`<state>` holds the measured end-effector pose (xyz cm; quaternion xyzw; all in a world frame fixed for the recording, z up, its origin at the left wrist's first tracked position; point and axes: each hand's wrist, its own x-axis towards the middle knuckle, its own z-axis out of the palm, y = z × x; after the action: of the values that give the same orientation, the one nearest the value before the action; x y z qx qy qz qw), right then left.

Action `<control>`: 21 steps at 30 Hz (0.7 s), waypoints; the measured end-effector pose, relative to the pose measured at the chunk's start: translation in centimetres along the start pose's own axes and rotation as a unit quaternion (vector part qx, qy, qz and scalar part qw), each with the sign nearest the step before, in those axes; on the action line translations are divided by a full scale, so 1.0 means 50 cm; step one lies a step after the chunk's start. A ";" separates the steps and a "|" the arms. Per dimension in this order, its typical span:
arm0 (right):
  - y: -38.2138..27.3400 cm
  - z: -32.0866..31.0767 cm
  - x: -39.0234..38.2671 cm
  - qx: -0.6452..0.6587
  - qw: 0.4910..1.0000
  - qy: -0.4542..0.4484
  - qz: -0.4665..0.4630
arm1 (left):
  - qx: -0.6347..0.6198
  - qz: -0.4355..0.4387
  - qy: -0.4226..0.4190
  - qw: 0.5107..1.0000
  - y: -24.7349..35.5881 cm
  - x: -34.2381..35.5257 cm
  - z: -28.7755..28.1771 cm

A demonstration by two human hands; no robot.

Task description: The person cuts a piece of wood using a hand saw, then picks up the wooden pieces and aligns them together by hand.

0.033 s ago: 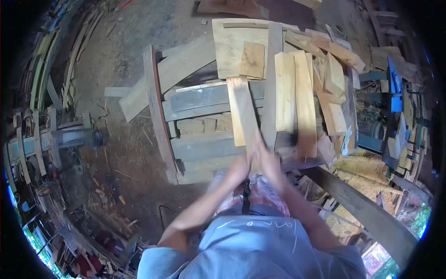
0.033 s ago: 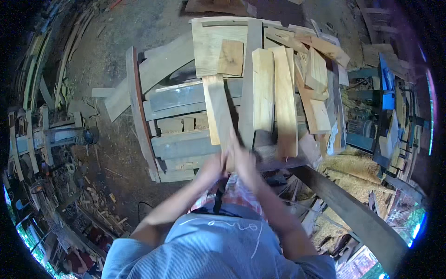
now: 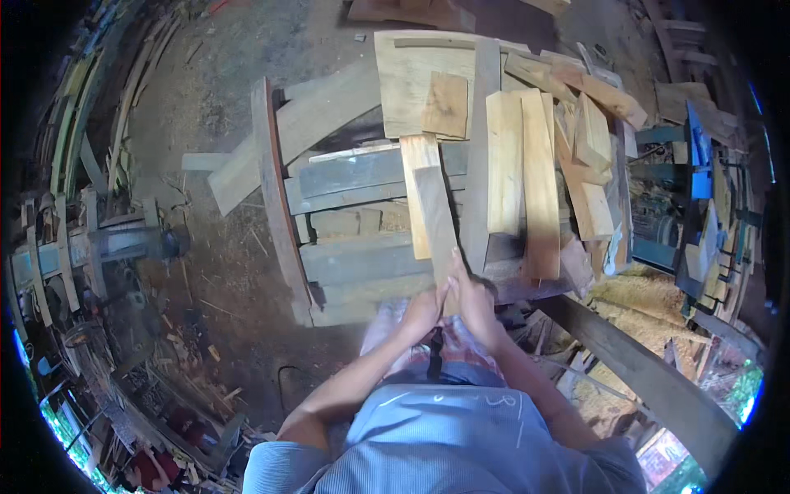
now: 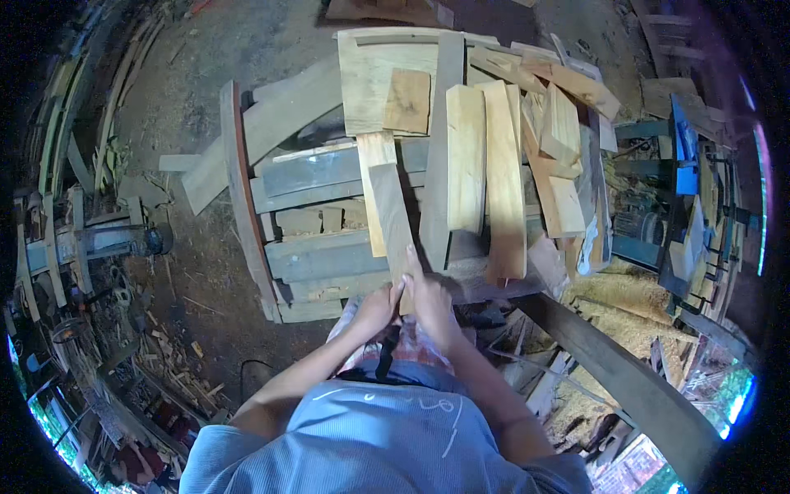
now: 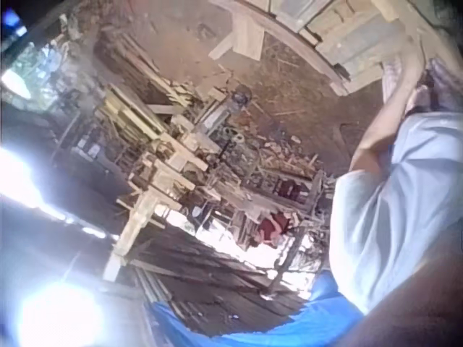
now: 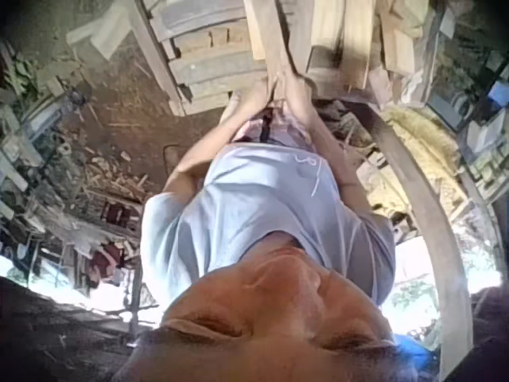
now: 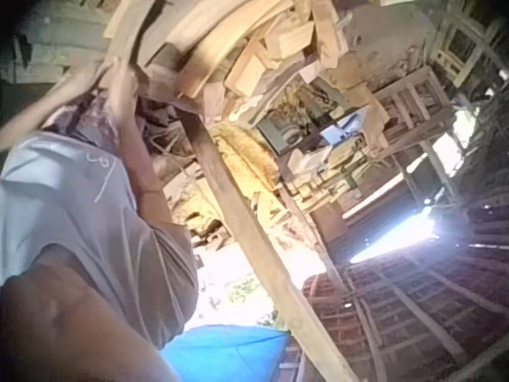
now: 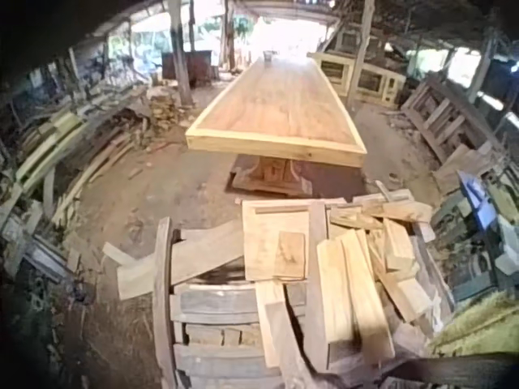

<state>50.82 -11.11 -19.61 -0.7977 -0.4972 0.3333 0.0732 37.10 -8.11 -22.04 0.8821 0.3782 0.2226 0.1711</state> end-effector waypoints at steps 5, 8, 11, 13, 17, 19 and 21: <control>-0.136 -0.110 0.158 0.045 0.999 0.005 -0.018 | -0.436 -0.286 -0.225 0.823 -0.197 0.097 0.074; -0.012 -0.050 0.107 0.081 0.996 0.033 0.000 | -0.329 -0.317 -0.343 0.821 -0.048 0.151 0.002; 0.012 0.054 -0.055 0.044 0.980 0.138 -0.134 | -0.134 -0.050 -0.001 0.990 -0.013 -0.032 0.011; -0.056 -0.036 0.005 0.005 0.999 -0.040 0.019 | -0.280 -0.197 -0.255 0.904 -0.035 0.043 -0.054; -0.055 -0.114 0.161 -0.005 1.000 0.022 -0.005 | -0.321 -0.336 -0.363 0.808 -0.034 0.150 -0.028; -0.016 -0.044 0.039 0.113 0.993 0.015 -0.018 | -0.284 -0.376 -0.389 0.792 -0.013 0.117 -0.038; 0.009 0.040 -0.075 0.011 1.000 -0.003 -0.015 | -0.124 -0.088 -0.038 0.988 -0.001 -0.017 0.005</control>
<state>48.88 -14.92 -19.63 -0.7885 -0.5055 0.3397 0.0851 36.68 -8.77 -22.49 0.8251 0.4173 0.2179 0.3125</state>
